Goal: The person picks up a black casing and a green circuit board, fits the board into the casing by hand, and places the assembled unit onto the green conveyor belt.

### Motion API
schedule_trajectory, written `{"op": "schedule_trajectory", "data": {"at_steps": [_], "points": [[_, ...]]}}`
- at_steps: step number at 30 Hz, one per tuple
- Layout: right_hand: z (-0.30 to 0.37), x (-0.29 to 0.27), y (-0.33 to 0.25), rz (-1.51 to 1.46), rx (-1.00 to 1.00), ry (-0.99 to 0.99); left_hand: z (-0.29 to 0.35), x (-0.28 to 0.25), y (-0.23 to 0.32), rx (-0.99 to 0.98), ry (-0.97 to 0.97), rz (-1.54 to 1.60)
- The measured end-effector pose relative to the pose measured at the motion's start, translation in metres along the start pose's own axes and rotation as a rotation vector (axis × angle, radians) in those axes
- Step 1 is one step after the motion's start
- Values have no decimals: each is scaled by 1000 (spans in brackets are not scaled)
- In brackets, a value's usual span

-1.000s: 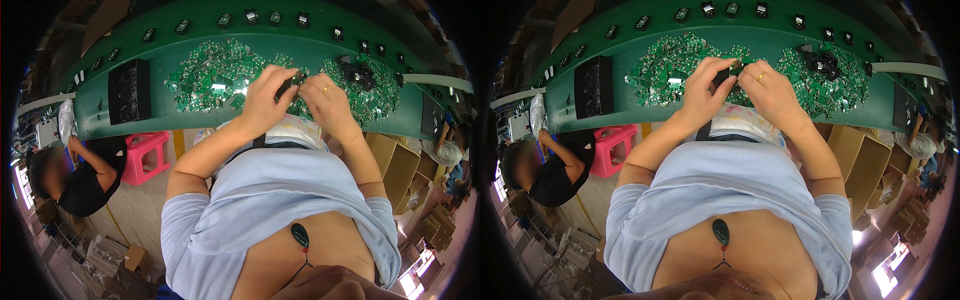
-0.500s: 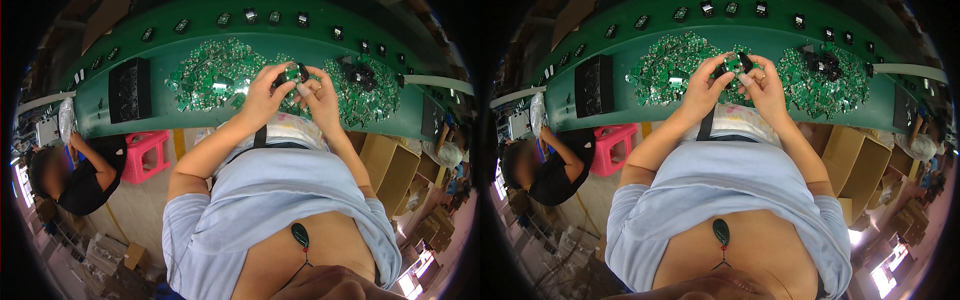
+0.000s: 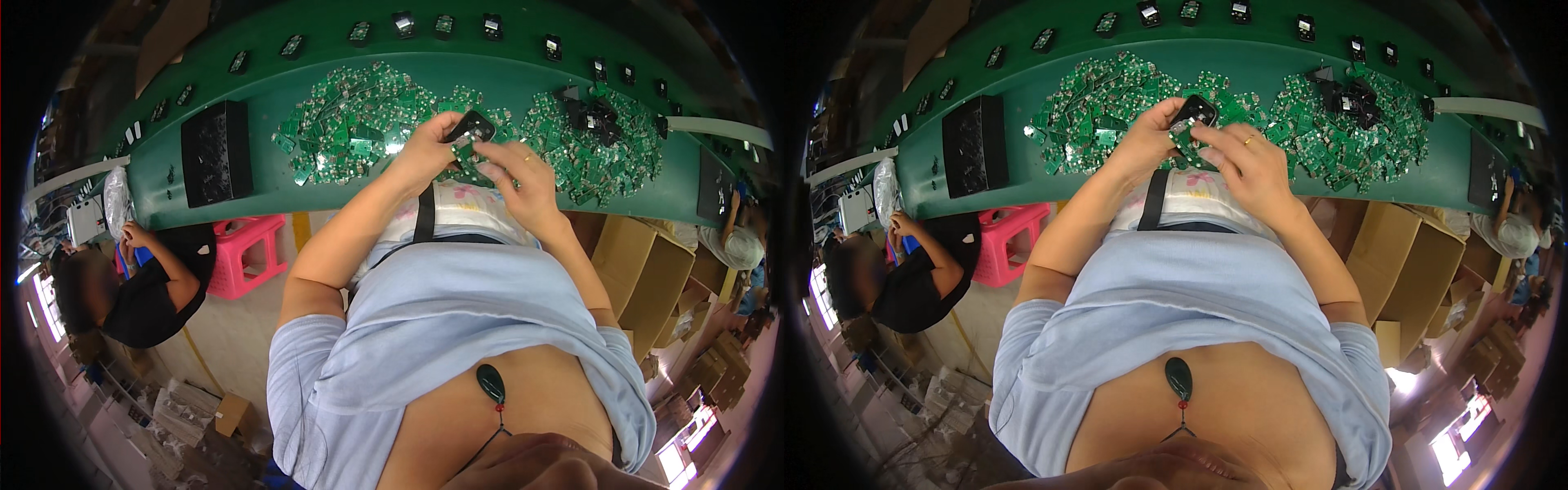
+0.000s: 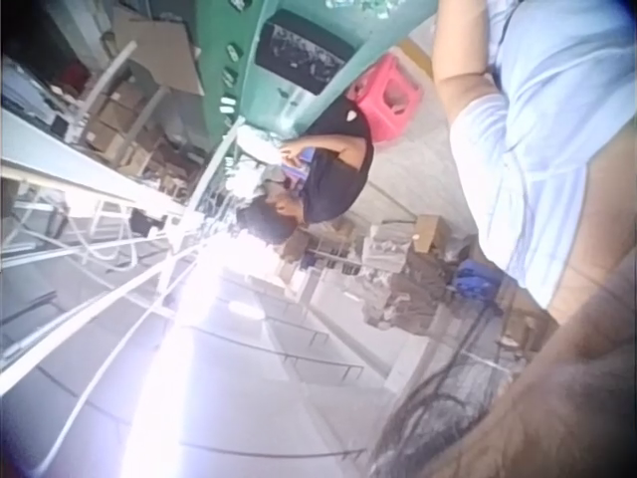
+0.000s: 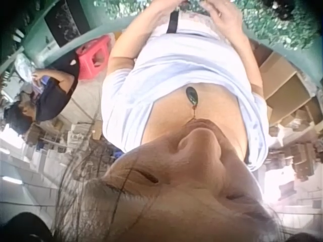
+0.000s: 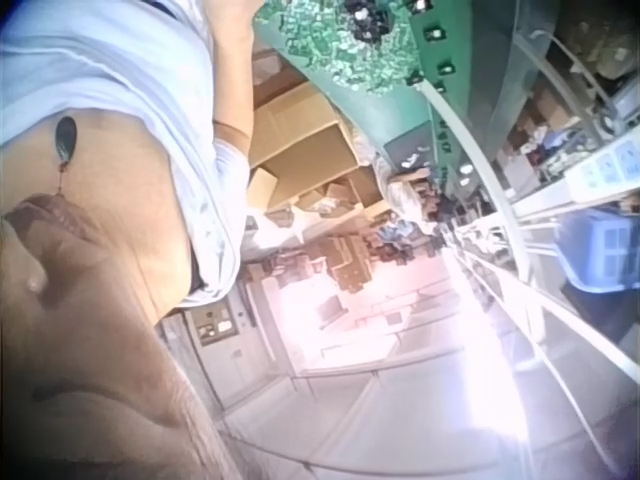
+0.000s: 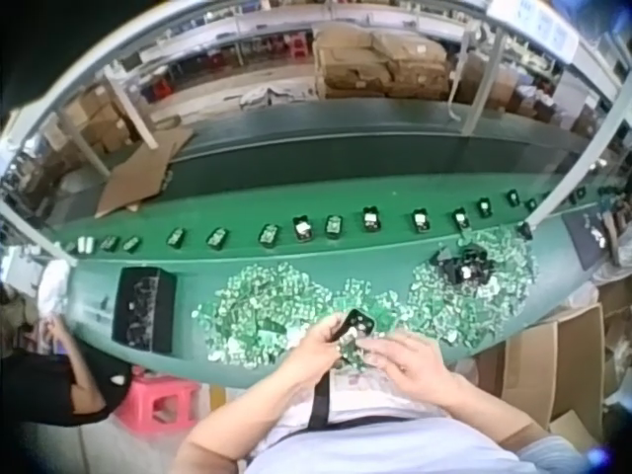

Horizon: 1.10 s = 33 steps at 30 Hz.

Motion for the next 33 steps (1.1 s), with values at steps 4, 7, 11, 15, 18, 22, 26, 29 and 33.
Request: {"op": "schedule_trajectory", "data": {"at_steps": [4, 7, 11, 15, 18, 22, 26, 29, 33], "points": [[-3, -8, -4, 449, -302, 168, -4, 3, -3, 169, 78, -65], [-8, -8, 5, 415, -365, 167, -6, 3, -1, 190, 124, -132], [-11, -9, 12, 266, -397, 140, -8, 0, 2, 182, 230, -60], [-15, -9, 7, 205, -369, 162, -10, -2, 1, 233, 243, -146], [-18, -11, 10, 244, -390, 146, -11, -1, 2, 235, 273, -228], [-20, -15, 7, 315, -425, 214, -6, 6, 10, 153, 260, -192], [-23, -25, 9, 385, -335, 338, -3, 11, 10, 140, 160, -23], [-26, -25, 0, 470, -310, 296, -2, 11, 7, 208, 122, -16], [-27, -23, -2, 502, -336, 268, 0, 15, 11, 246, 126, -81]]}}
Point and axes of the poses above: each hand's wrist, its own z-axis away from the middle knuckle, its own x-axis out of the palm, y = z × x, the point moved 3 cm from there along -z, towards the middle knuckle, and after that the axes turned 11 degrees about -y, right-handed, at the moved point
